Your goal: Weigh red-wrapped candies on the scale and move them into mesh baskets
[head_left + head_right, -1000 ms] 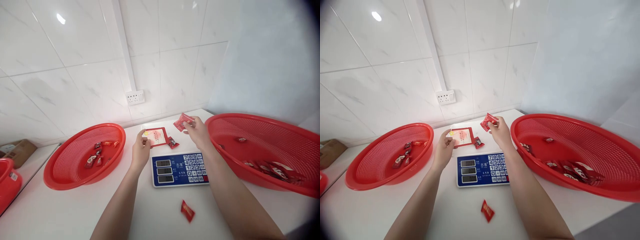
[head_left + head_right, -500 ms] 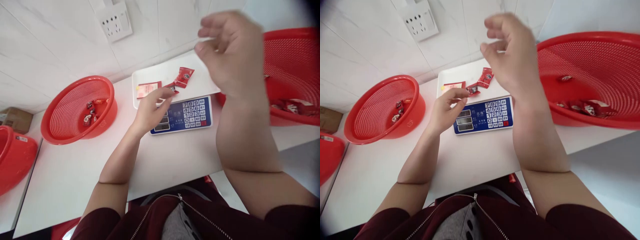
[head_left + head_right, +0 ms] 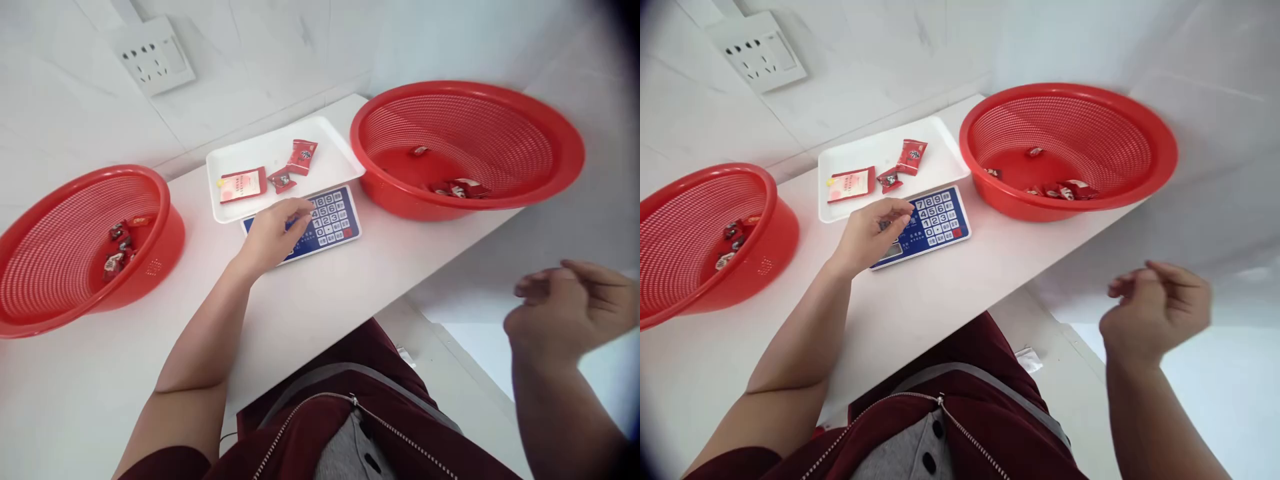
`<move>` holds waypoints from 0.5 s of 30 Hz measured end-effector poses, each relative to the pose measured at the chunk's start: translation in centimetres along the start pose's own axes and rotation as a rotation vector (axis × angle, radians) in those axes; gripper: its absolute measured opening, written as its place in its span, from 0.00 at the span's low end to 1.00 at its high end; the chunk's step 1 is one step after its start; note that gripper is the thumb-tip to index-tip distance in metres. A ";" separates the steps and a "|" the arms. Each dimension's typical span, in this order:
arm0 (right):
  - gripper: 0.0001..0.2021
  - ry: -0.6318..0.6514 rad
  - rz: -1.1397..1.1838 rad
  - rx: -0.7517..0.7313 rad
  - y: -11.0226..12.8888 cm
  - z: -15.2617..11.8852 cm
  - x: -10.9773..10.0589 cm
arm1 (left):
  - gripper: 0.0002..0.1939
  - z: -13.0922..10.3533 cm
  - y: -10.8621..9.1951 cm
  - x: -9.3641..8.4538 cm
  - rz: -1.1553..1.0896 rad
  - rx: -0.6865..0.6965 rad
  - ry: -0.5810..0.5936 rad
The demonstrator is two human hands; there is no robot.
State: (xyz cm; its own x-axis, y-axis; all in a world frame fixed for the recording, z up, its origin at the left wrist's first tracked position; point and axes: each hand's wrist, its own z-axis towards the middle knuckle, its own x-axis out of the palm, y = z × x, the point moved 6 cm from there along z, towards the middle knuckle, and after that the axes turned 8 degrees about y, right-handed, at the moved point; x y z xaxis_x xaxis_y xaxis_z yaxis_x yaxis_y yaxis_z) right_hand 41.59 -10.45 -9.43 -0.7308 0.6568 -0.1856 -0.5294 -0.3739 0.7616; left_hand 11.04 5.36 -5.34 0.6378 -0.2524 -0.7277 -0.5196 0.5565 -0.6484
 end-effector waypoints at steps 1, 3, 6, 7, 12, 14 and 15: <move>0.09 -0.111 -0.034 -0.004 -0.1 -0.6 -0.4 | 0.12 0.0 -0.1 0.2 0.014 0.005 0.007; 0.08 -0.188 -0.060 -0.011 -0.1 -0.8 0.0 | 0.12 0.0 -0.3 0.4 0.048 0.023 0.020; 0.09 0.053 -0.033 0.031 -0.6 0.3 3.0 | 0.12 0.0 -0.4 0.5 0.086 0.038 0.026; 0.10 0.128 -0.056 0.048 -1.1 0.5 4.0 | 0.12 0.0 -0.4 0.4 0.089 0.037 0.019; 0.10 0.304 -0.341 -0.003 -5.1 -0.4 7.4 | 0.12 0.2 -0.1 0.3 0.083 -0.007 -0.008; 0.07 0.246 -0.388 -0.089 -6.0 -1.0 7.7 | 0.12 0.3 0.1 0.5 0.094 -0.024 0.002; 0.08 0.209 -0.398 -0.126 -6.2 -1.3 7.7 | 0.12 0.3 0.1 0.6 0.101 -0.026 0.009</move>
State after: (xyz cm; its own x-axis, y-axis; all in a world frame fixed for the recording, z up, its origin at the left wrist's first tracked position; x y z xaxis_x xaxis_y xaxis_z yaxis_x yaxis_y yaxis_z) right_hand 38.71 -3.88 -16.38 -0.5250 0.6238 -0.5789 -0.8248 -0.2051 0.5269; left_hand 11.52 5.56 -5.78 0.5763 -0.2035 -0.7915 -0.5954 0.5588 -0.5772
